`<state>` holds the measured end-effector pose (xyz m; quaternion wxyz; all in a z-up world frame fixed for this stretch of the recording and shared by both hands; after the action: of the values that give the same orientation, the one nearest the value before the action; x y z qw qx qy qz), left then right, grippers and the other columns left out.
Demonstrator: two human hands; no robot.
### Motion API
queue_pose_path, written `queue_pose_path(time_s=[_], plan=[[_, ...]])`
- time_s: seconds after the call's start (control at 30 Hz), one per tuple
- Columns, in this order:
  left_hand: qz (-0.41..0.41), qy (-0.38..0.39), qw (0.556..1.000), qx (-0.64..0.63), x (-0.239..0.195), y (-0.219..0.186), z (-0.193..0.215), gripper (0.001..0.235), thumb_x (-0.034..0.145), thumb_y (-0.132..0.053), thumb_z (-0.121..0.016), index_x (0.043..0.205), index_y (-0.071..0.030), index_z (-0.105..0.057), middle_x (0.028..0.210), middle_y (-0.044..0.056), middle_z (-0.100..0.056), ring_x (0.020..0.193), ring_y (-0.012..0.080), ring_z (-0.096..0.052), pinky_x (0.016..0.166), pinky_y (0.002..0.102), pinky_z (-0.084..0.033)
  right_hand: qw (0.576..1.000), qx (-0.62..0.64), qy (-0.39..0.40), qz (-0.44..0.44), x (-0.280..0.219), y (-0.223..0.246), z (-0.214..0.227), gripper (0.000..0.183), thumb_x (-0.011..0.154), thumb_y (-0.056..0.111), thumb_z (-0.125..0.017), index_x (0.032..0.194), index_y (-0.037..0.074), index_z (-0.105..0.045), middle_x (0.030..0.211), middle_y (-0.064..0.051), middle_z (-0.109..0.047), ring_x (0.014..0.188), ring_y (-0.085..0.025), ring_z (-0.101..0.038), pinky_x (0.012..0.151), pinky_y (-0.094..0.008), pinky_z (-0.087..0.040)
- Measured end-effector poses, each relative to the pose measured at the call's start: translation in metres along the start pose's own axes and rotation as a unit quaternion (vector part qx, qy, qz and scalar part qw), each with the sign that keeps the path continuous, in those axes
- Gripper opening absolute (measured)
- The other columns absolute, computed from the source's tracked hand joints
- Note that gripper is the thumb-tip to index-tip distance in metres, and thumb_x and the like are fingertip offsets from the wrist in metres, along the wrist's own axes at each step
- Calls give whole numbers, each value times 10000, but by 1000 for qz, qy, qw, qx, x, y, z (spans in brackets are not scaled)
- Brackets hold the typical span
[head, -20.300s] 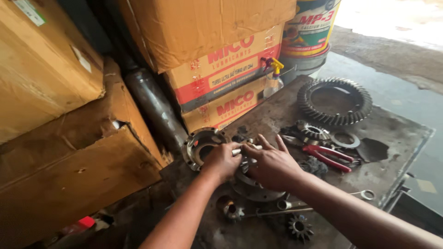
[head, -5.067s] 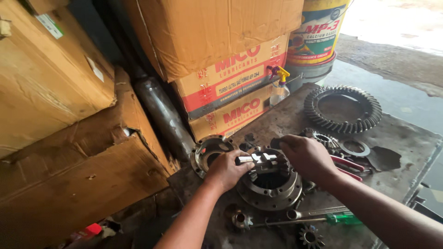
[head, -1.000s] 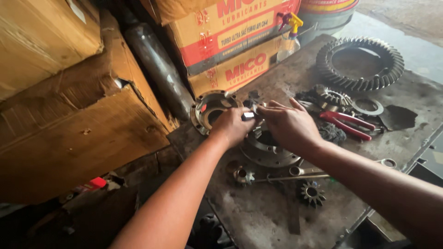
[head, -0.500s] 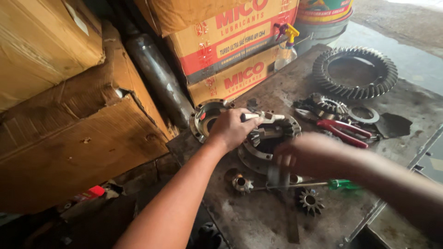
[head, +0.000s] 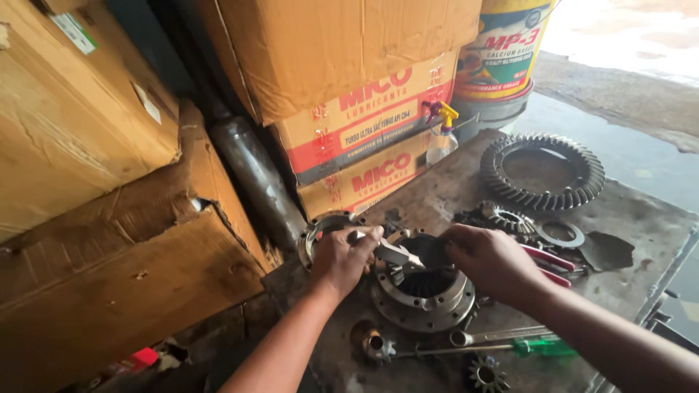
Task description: The person assembles a differential gear assembly by hand. They place components into a metal housing, insert a central shaft through the gears, and use a small metal pin to secure the assembly.
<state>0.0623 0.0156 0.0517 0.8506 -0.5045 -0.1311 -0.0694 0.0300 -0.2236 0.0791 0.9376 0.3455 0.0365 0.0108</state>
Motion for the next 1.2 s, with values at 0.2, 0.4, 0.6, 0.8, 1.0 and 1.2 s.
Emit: queue_pose_path(time_s=[0.2, 0.4, 0.6, 0.8, 1.0, 1.2], plan=[[32, 26, 994, -99, -4, -8, -17, 401, 924, -400, -673, 780, -37, -766, 569, 25, -662, 506, 106, -633, 505, 310, -483, 987, 2, -102, 128, 0, 17, -30, 390, 914, 263, -613, 1292, 256, -710, 1030, -84, -778, 895, -291, -771, 784, -409, -600], [-6, -9, 997, -71, -4, -2, -19, 455, 911, -433, -656, 730, -24, -739, 591, 89, -704, 552, 184, -673, 572, 374, -504, 936, -91, -126, 314, -27, 30, -72, 753, 791, 230, -705, 1484, 58, -466, 1451, -173, -592, 1383, -343, -466, 1141, -531, -293], [13, -19, 999, 28, -11, -5, -29, 462, 883, -500, -661, 828, -60, -790, 714, 153, -735, 694, 281, -727, 622, 411, -520, 961, -34, -81, 262, -27, 25, -76, 711, 795, 252, -734, 1458, 103, -522, 1307, -183, -648, 1309, -342, -540, 1092, -482, -386], [3, -30, 997, -72, -3, -31, -26, 420, 892, -439, -662, 866, -35, -772, 718, 130, -750, 694, 260, -729, 655, 396, -537, 967, 23, -119, 226, -11, 37, -21, 257, 830, 261, -767, 1059, 144, -774, 1000, -82, -795, 899, -271, -766, 789, -396, -591], [-87, -64, 977, -186, 3, -50, -23, 423, 1044, -404, -578, 1004, -24, -758, 798, 56, -695, 724, 144, -650, 682, 323, -490, 961, 196, -75, 180, 4, 31, -13, 293, 838, 243, -773, 1063, 58, -746, 918, -33, -794, 795, -134, -739, 701, -310, -590], [166, 112, 904, -377, -12, -22, -73, 353, 1009, -365, -534, 1217, -101, -645, 931, 16, -734, 691, 125, -702, 563, 325, -603, 907, 421, -8, 28, 27, -2, -40, 349, 932, 266, -722, 1120, -27, -738, 857, -61, -735, 700, -129, -644, 600, -305, -523]])
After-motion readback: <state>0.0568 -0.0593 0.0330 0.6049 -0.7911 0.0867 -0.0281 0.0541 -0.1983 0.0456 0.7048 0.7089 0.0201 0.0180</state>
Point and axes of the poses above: each hand's wrist, its own x-axis towards the middle knuckle, its own z-axis out of the back of the hand, y = z × x, the point moved 8 cm from there along x, towards the middle knuckle
